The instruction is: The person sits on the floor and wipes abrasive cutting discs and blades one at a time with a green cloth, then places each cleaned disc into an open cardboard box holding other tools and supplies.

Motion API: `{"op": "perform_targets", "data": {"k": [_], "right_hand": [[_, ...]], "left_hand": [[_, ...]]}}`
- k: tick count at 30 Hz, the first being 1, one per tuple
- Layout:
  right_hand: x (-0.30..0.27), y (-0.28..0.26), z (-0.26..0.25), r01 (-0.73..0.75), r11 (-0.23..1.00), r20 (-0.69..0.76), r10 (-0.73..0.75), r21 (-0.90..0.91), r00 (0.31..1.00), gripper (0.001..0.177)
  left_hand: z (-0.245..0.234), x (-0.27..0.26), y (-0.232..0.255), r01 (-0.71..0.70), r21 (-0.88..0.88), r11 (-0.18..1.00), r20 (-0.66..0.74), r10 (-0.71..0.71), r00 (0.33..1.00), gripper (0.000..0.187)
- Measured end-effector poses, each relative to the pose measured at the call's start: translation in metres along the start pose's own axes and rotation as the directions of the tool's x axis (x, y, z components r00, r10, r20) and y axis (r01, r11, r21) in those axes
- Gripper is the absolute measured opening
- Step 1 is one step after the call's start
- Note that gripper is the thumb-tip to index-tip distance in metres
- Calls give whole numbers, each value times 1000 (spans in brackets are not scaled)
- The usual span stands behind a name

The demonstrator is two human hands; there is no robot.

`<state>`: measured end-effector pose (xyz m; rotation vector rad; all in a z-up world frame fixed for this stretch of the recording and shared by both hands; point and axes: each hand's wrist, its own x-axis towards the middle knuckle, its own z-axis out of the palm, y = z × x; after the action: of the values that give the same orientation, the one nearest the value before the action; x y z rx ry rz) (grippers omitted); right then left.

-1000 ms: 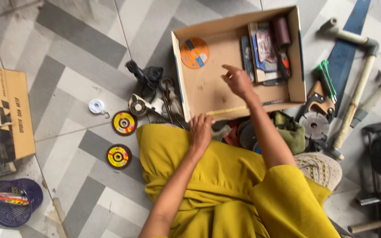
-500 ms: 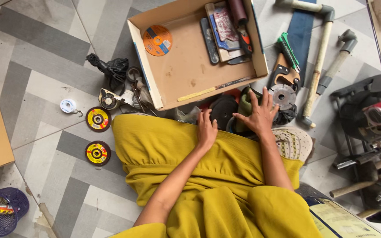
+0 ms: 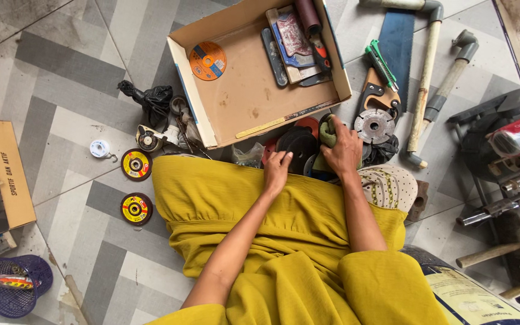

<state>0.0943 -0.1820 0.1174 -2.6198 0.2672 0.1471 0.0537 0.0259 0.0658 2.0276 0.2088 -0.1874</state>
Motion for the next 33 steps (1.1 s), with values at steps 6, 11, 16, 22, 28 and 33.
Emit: {"op": "perform_targets", "data": {"k": [6,11,16,22,28,33], "right_hand": [[-14,-30,-23,133,969,-229,-84,207,970,88],[-66,-100,-31,416,905,-154,-400,89,904,82],[-69,-110,-45,410,905,-135,-423,-113,896,78],[-91,-106,-41,464,875,-234,-484,-140,843,65],[-89,-106,-37,396,862,-126,-452,-316,883,62],[-97,-110,-51,414,888,-297,-458,-202,838,54]], "left_hand": [[-41,10,24,262,-596,759,82,-268,960,27],[-58,-3,50,290,-792,537,152,-286,946,25],[-65,-13,51,246,-791,560,46,-347,937,24],[-74,-20,49,206,-770,604,13,-308,951,24],[-85,-16,62,85,-750,656,-142,-285,948,28],[-95,-18,58,56,-690,722,-165,-232,959,31]]}}
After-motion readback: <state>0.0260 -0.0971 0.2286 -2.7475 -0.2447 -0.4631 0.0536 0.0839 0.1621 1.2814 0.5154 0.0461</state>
